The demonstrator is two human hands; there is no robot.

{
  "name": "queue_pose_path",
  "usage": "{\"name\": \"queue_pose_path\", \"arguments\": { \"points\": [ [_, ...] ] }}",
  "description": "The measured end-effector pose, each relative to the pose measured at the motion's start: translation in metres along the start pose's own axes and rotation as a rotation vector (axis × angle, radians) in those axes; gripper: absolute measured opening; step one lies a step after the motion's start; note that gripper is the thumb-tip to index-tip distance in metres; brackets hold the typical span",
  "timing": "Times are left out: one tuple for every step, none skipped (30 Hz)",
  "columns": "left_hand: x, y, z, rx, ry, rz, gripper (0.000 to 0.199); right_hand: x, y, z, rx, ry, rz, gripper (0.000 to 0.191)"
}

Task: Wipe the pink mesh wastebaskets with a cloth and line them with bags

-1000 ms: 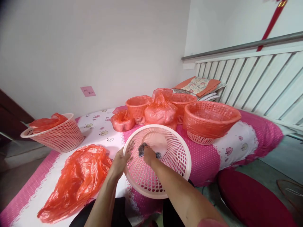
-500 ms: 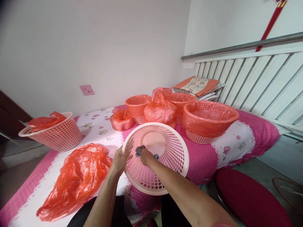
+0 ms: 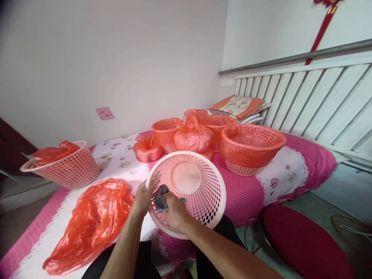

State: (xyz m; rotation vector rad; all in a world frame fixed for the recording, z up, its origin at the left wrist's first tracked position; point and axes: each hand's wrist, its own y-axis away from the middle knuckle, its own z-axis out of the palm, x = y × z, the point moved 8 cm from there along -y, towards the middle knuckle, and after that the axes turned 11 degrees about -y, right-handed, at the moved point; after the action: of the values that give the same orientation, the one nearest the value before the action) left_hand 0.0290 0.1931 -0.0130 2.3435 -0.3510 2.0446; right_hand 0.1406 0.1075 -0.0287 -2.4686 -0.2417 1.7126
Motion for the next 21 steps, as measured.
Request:
{"name": "queue_pose_path", "arguments": {
  "points": [
    [0.001, 0.000, -0.001, 0.004, 0.002, 0.006, 0.049, -0.004, 0.005, 0.000, 0.021, -0.042, -0.030, 0.025],
    [0.001, -0.001, -0.001, 0.010, 0.002, 0.009, 0.051, -0.007, 0.010, 0.000, 0.038, -0.062, -0.056, 0.028],
    [0.001, -0.001, -0.002, 0.017, 0.000, 0.007, 0.052, -0.010, 0.015, 0.000, 0.050, -0.076, -0.086, 0.032],
    [0.001, -0.001, -0.003, 0.023, -0.003, 0.003, 0.053, -0.012, 0.019, 0.001, 0.052, -0.092, -0.121, 0.038],
    [0.000, -0.001, -0.004, 0.028, -0.007, -0.006, 0.054, -0.014, 0.024, 0.001, 0.046, -0.112, -0.159, 0.043],
    [-0.001, -0.001, -0.005, 0.031, -0.011, -0.017, 0.055, -0.017, 0.028, 0.001, 0.029, -0.126, -0.194, 0.045],
    [-0.002, -0.001, -0.006, 0.032, -0.014, -0.032, 0.056, -0.018, 0.033, 0.002, -0.001, -0.125, -0.222, 0.043],
    [-0.003, -0.001, -0.006, 0.031, -0.019, -0.048, 0.057, -0.020, 0.037, 0.002, -0.040, -0.108, -0.242, 0.040],
    [-0.004, 0.000, -0.007, 0.030, -0.023, -0.065, 0.058, -0.021, 0.041, 0.002, -0.083, -0.076, -0.256, 0.037],
    [-0.005, 0.001, -0.008, 0.027, -0.029, -0.080, 0.059, -0.023, 0.044, 0.001, -0.132, -0.034, -0.267, 0.035],
    [-0.005, 0.001, -0.008, 0.022, -0.037, -0.091, 0.058, -0.024, 0.048, 0.000, -0.187, 0.010, -0.276, 0.033],
    [-0.004, 0.002, -0.008, 0.015, -0.046, -0.095, 0.056, -0.024, 0.052, 0.000, -0.248, 0.051, -0.284, 0.032],
    [-0.003, 0.002, -0.008, 0.006, -0.054, -0.094, 0.055, -0.023, 0.056, -0.002, -0.308, 0.086, -0.292, 0.031],
    [-0.001, 0.003, -0.007, -0.006, -0.062, -0.089, 0.053, -0.022, 0.060, -0.003, -0.358, 0.121, -0.296, 0.031],
    [0.001, 0.004, -0.006, -0.018, -0.069, -0.081, 0.051, -0.019, 0.064, -0.005, -0.397, 0.158, -0.295, 0.030],
    [0.003, 0.004, -0.005, -0.030, -0.076, -0.071, 0.050, -0.016, 0.067, -0.008, -0.424, 0.200, -0.287, 0.029],
    [0.005, 0.005, -0.004, -0.040, -0.084, -0.061, 0.048, -0.011, 0.070, -0.011, -0.444, 0.247, -0.273, 0.028],
    [0.007, 0.005, -0.002, -0.048, -0.091, -0.050, 0.047, -0.006, 0.073, -0.014, -0.464, 0.298, -0.256, 0.028],
    [0.009, 0.006, -0.001, -0.054, -0.099, -0.040, 0.045, -0.002, 0.076, -0.017, -0.480, 0.347, -0.238, 0.028],
    [0.010, 0.006, 0.000, -0.059, -0.106, -0.030, 0.044, 0.001, 0.077, -0.021, -0.493, 0.393, -0.219, 0.029],
    [0.012, 0.007, 0.001, -0.063, -0.113, -0.021, 0.043, 0.004, 0.078, -0.026, -0.501, 0.432, -0.194, 0.030]
  ]
}}
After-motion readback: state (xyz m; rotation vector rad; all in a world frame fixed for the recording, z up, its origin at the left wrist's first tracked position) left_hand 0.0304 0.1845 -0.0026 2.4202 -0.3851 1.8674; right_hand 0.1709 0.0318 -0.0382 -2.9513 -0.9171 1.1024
